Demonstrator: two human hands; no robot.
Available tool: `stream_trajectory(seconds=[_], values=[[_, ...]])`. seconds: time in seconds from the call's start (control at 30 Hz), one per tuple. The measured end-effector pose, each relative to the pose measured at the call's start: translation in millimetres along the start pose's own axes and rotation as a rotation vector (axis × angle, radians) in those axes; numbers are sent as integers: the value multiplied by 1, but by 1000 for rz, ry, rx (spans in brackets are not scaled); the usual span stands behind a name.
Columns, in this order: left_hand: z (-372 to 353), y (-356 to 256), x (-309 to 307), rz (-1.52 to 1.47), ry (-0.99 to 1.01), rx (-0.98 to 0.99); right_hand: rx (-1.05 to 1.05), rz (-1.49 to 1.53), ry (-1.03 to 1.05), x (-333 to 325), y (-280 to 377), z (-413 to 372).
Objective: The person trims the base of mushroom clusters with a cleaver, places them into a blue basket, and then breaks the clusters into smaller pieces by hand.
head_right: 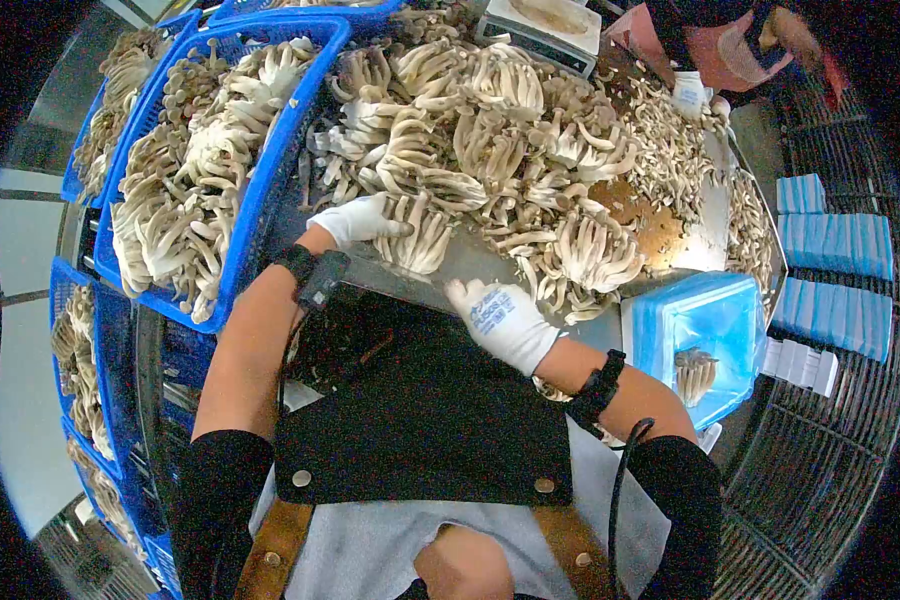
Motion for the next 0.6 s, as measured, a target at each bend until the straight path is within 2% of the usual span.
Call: stream_trajectory(seconds=[0.1,0.2,0.4,0.43,0.5,0.57,0.6], values=[[-10,-24,-13,120,51,-39,35,-31,43,4,17,4],[7,-19,0,161,40,-34,48,-62,97,17,26,14],[12,-26,-4,123,16,3,65,97,50,62,-11,55],[0,-28,-12,115,-62,-38,79,108,33,60,-17,54],[-38,-37,-38,4,-445,-10,65,209,-46,70,-47,57],[-106,-44,-57,-131,-980,30,64,283,-30,62,-62,63],[-127,-42,-43,-103,-998,25,70,293,-20,57,-64,63]])
Point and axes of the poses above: each hand's wrist, its own z-axis towards the middle knuckle, its own x-axis out of the palm, y = z × x, the point moved 7 cm from there along z, towards the middle knuckle, and after that the axes turned 11 degrees about z, right-handed, at the moved point
